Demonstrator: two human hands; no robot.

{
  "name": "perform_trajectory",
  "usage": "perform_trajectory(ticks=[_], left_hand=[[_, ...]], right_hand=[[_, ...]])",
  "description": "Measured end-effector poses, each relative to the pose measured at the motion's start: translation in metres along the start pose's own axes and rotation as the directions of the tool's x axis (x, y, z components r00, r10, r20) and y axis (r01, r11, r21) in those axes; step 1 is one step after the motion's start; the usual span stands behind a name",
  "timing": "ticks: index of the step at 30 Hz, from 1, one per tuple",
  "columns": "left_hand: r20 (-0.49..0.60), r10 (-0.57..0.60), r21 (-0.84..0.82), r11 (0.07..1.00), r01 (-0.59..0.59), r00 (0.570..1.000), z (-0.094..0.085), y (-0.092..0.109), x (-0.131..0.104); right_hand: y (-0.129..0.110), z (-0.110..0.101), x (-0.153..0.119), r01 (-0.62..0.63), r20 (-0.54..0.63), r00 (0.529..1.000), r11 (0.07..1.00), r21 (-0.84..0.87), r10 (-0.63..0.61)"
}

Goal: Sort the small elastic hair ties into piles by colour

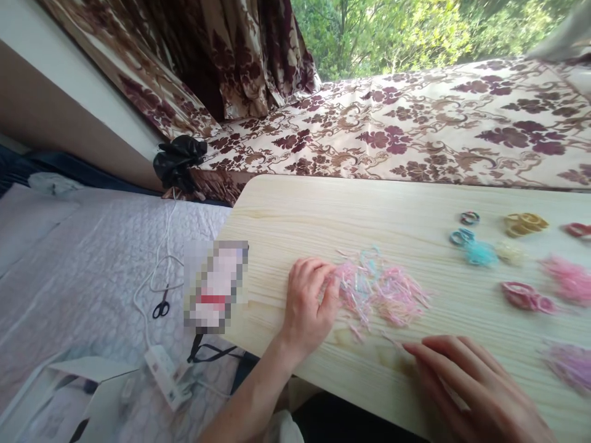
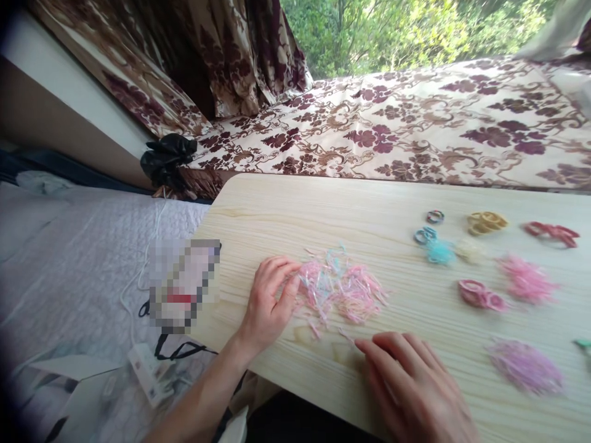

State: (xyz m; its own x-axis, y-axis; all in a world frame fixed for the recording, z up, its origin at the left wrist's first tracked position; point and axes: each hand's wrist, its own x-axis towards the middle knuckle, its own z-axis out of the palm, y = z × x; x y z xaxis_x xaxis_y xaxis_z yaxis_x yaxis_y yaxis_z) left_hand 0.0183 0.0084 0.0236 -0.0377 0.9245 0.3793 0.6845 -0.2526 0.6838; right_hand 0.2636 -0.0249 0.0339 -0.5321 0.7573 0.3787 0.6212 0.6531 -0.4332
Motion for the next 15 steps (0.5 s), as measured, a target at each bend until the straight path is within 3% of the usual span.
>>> perform_trajectory(ticks=[15], left_hand=[[0.003,-0.021,0.007,1.000,0.021,1.000,-0.0003,0.0004,0.0000]], right_hand=[[-0.0065,0.0072,0.0058,-0.093,0.010,0.996,0.996,-0.007,0.093]])
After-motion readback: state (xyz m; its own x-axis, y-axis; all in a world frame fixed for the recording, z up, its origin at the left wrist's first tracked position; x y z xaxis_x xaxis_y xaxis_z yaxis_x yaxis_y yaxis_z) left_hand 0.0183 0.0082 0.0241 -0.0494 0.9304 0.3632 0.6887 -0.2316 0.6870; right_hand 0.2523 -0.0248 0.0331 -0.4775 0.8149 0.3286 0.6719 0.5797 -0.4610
